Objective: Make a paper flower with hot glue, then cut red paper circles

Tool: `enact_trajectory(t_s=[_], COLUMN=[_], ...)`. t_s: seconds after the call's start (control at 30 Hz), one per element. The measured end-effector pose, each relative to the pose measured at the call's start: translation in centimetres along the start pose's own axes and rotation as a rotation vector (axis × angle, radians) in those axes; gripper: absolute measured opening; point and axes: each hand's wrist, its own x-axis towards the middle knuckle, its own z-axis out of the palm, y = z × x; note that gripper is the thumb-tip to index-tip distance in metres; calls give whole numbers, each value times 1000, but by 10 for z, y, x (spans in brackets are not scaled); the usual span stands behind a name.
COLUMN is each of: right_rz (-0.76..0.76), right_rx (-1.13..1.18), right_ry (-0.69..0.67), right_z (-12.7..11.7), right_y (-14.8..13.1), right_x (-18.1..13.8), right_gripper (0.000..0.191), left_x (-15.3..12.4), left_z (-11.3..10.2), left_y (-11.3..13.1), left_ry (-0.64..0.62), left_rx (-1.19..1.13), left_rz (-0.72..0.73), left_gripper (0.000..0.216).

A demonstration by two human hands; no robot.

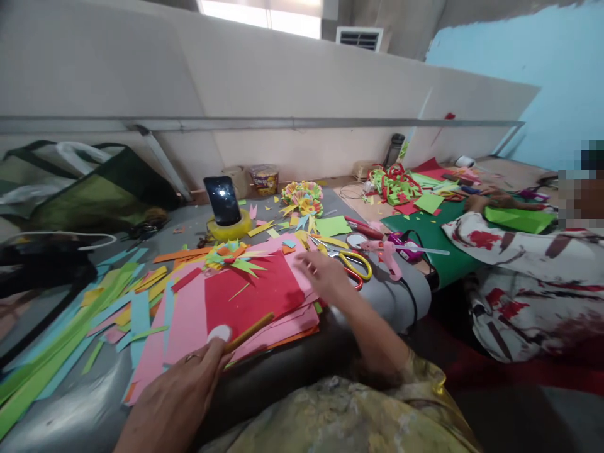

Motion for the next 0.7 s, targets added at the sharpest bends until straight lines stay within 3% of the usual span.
enact_trajectory(t_s=[0.07,0.2,0.33,0.53,0.7], right_rz=[201,246,171,62,28], right_rx=[-223,-218,-76,264,602], right_ry=[16,5,107,254,279], right_z=[-11,-6,-10,-54,-70], right_y=[13,32,41,47,43], right_x=[27,61,71,78,71], right_gripper=[16,15,4,26,41], left_x=[-1,1,7,15,14], left_z=[1,0,-15,-32,-31], left_y=[1,6,12,20,18], left_ry=[-1,-24,-81,-183,-167], left_rx=[12,16,20,99,138], left_rz=[-7,-43,-92,-84,-49], left_gripper=[47,41,43,52,50])
